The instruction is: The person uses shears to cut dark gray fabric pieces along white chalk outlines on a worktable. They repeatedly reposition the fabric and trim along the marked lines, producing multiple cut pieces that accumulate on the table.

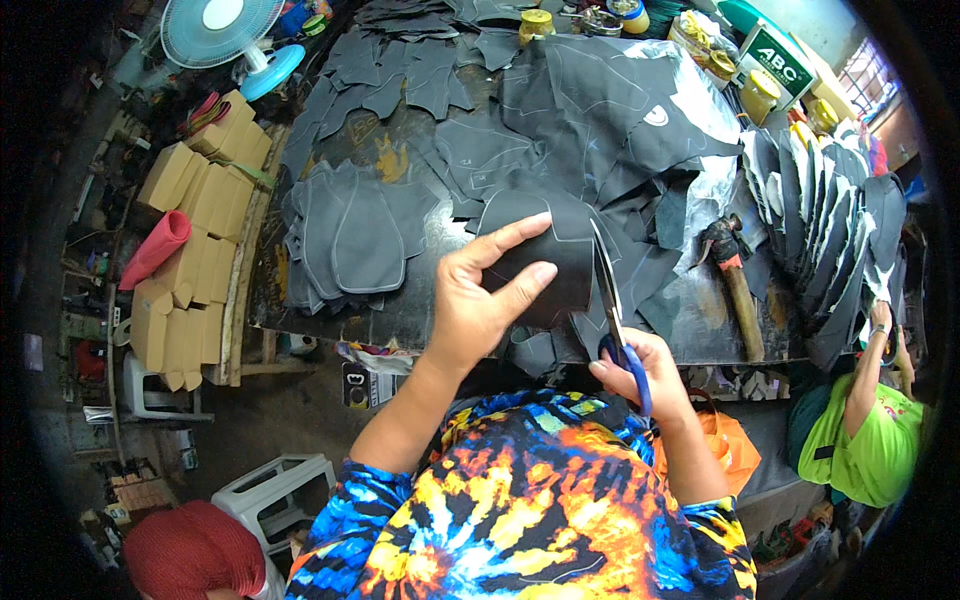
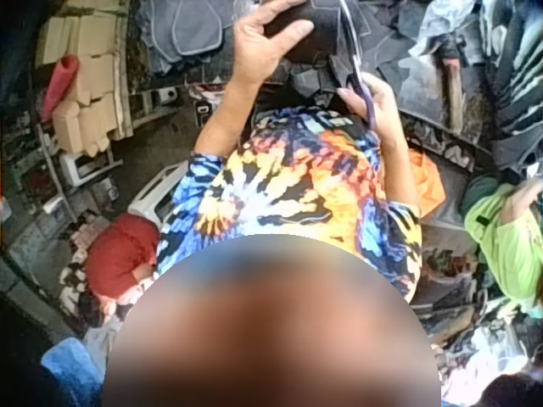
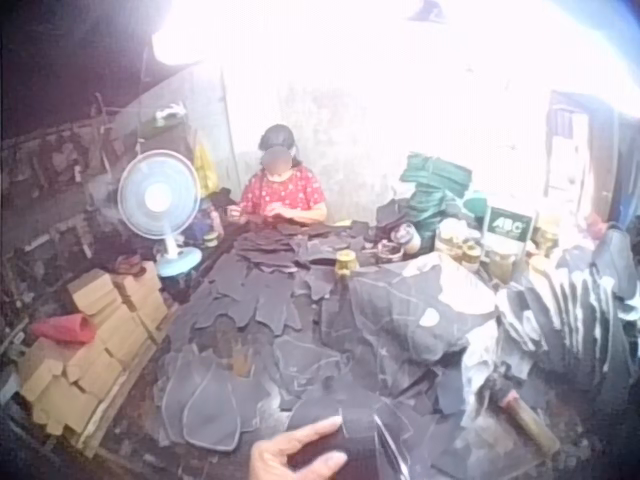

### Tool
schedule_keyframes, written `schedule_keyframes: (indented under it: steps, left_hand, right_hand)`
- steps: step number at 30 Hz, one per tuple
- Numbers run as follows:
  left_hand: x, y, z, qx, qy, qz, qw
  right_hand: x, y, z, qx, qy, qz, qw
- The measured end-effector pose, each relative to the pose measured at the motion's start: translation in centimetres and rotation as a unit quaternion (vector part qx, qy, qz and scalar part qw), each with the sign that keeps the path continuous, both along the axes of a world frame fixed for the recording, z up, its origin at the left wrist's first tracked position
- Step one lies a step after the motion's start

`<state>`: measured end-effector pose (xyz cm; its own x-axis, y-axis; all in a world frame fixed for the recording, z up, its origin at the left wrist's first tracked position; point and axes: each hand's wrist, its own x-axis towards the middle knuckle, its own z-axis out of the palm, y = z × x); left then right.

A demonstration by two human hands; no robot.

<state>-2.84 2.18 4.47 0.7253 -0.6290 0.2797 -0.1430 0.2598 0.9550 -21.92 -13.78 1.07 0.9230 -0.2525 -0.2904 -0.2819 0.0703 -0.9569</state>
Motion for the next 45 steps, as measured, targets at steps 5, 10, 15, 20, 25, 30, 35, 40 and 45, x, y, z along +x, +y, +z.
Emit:
schedule_keyframes:
  steps: [5,10,15,20,25,30,35,40,45]
  left_hand:
    - [3.5,1.1,1.8,0.064,-0.018,-0.101,0.993]
    - [4.3,0.9,2.8,0.132,-0.096,-0.191,0.968]
    - [4.2,0.6,3.1,0.143,-0.098,-0.216,0.961]
    - [4.1,0.4,2.9,0.132,-0.094,-0.209,0.964]
    - [4.2,0.6,2.8,0.141,-0.094,-0.211,0.963]
    - [4.6,0.8,2.5,0.148,-0.169,-0.183,0.957]
    - [4.0,0.4,2.1,0.126,-0.173,-0.197,0.957]
    - [3.4,0.6,2.0,0.139,-0.2,-0.185,0.952]
    - [2.2,0.7,0.9,0.103,-0.181,-0.121,0.971]
  right_hand:
    - [-1.1,-2.4,0.4,0.065,-0.077,0.181,0.978]
    - [-1.1,-3.7,1.2,0.026,-0.045,0.23,0.972]
    - [-0.3,-3.9,2.1,-0.03,-0.06,0.243,0.968]
    - [0.1,-3.5,2.5,-0.075,-0.042,0.235,0.968]
    - [0.0,-3.2,1.9,-0.086,-0.034,0.207,0.974]
    - [-0.8,-3.4,1.9,0.014,0.059,0.191,0.98]
    - [-0.3,-3.3,1.9,0.007,0.007,0.223,0.975]
    - [0.6,-3.0,1.7,-0.026,-0.049,0.235,0.97]
    - [0.0,-1.4,1.1,0.053,-0.014,0.156,0.986]
